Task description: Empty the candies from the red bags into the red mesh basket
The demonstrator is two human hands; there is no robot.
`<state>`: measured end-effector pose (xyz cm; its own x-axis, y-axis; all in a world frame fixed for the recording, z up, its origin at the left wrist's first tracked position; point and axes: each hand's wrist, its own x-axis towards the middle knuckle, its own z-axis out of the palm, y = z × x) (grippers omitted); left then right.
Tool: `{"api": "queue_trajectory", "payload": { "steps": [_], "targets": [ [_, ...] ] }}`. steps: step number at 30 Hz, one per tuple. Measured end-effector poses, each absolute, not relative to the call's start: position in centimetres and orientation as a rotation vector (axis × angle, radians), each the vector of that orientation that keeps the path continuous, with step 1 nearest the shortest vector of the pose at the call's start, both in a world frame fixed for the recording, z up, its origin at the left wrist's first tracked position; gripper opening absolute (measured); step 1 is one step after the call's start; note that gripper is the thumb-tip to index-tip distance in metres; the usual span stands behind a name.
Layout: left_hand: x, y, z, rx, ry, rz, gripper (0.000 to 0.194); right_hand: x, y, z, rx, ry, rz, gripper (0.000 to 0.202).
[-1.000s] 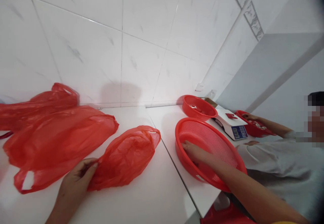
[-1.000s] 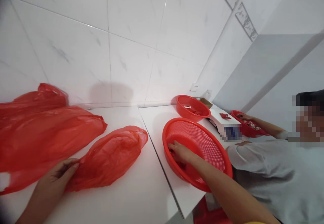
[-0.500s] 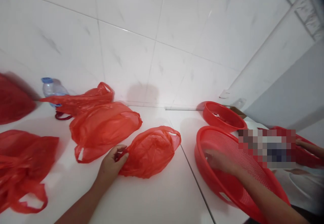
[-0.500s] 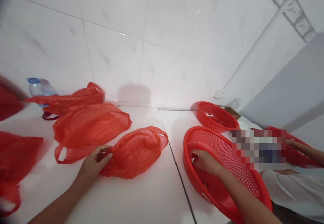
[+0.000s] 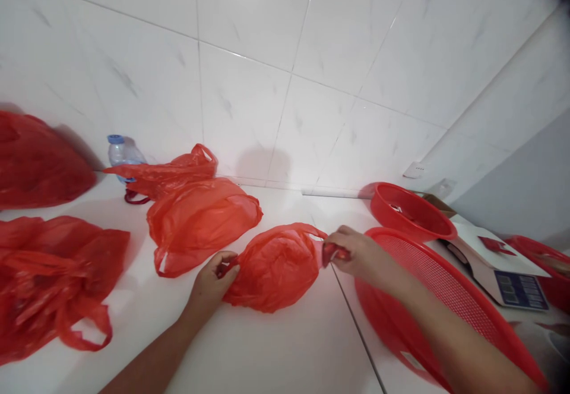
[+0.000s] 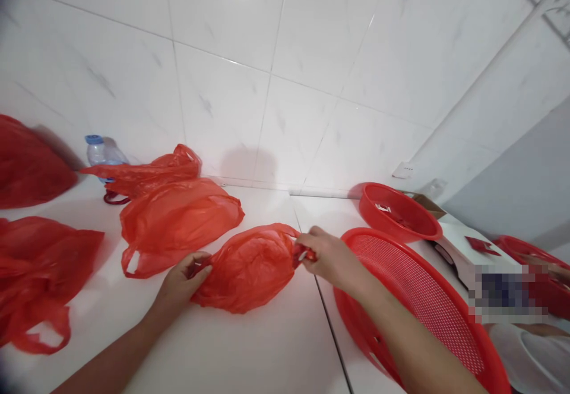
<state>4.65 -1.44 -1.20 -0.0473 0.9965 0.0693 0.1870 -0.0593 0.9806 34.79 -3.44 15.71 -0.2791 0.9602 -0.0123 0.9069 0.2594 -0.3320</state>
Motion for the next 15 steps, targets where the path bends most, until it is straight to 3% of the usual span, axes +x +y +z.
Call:
{"api": "queue_trajectory", "payload": {
  "steps": [7,11,15],
  "targets": [
    [4.6,-1.2,-1.6,1.383,1.337,1.203,0.033,27.8,-0.1,11.9,-1.531,-2.726,0.447,0.028],
    [4.6,-1.3,-1.3,1.387,1.327,1.202,0.031,27.9,-0.2,12.3,-1.561,-2.58,0.683,0.061],
    [4.7,-1.6,-0.9,1.373,1.312,1.184,0.029,31.3,-2.6,14.8,-1.598,-2.36,0.748,0.044]
  ]
}}
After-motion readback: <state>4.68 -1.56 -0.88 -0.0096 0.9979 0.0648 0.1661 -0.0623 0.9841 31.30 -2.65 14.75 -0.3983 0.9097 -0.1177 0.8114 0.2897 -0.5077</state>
